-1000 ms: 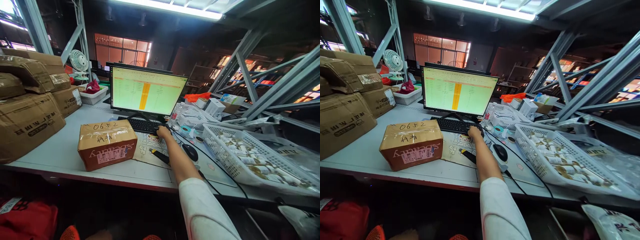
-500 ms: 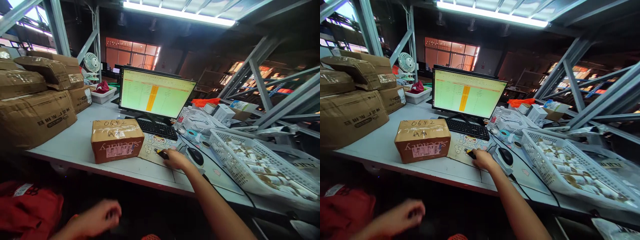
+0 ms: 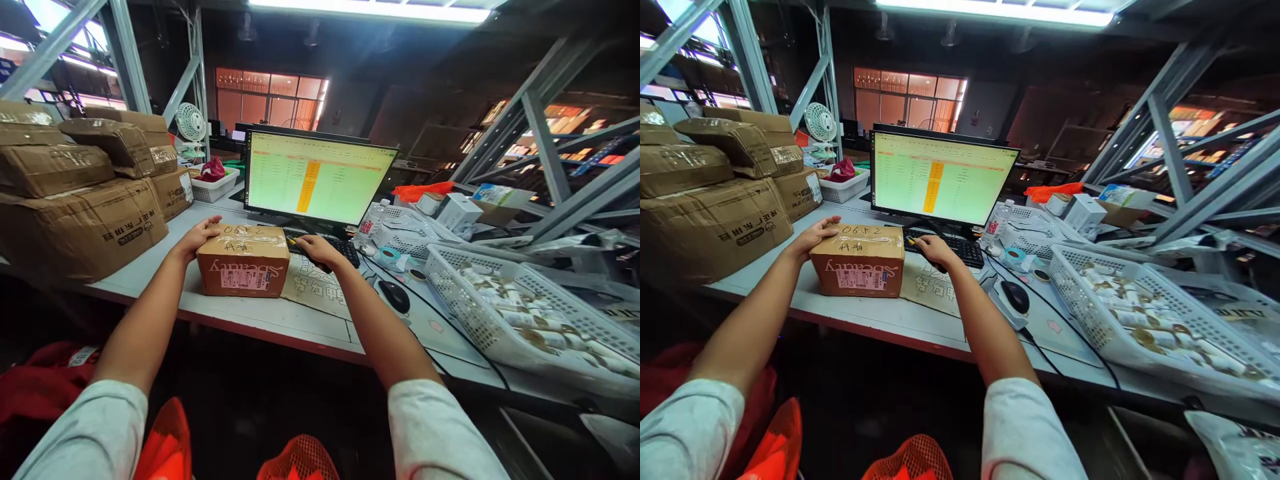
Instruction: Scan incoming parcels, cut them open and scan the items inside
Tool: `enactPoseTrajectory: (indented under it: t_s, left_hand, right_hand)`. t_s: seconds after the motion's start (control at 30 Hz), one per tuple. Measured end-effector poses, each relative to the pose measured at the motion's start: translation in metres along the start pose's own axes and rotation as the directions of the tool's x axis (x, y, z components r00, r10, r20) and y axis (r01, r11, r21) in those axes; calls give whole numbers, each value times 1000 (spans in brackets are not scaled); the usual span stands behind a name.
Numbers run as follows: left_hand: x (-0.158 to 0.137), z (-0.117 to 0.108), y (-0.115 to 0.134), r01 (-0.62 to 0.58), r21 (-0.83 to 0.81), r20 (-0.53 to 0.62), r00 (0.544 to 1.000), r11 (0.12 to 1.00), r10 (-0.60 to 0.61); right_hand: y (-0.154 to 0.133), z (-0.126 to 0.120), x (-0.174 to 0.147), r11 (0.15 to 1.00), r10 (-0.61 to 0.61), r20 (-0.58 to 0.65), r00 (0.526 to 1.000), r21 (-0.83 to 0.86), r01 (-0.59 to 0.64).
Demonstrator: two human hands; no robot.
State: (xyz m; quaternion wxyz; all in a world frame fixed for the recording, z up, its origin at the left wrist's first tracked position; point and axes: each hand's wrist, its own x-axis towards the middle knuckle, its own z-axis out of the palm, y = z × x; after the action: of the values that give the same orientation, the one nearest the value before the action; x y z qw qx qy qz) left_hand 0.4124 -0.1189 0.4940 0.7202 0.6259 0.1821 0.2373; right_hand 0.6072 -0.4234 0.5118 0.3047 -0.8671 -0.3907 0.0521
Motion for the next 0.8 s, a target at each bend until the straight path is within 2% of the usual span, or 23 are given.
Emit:
enactPoseTrajectory:
  t_s: [0.07, 0.17, 0.33, 0.53, 0.67, 0.8]
  left_hand:
    - [8, -8, -1, 28, -39, 51, 998, 999, -26]
    - [16, -14, -1, 62, -48, 72, 996, 997, -59]
    - [28, -13, -7, 34, -18, 1, 999, 999, -34]
    - [31, -12, -7, 18, 30, -52, 999, 999, -17]
    - [24, -6, -1, 21, 68, -94, 995, 997, -14]
    - [11, 3, 4, -2, 116, -186, 982, 993, 23]
  right_hand:
    - [-9, 2, 4, 1000, 9, 54, 999, 4, -9]
    - [-10, 7, -4, 999, -54, 37, 998, 1, 54]
    - [-6, 13, -35, 995, -95, -43, 995, -14, 95]
    - [-20, 21, -69, 992, -122, -110, 986, 14, 124]
    - [-25, 27, -95, 988, -139, -93, 986, 58, 145]
    - [-11, 30, -114, 983, -88, -67, 994, 156, 97]
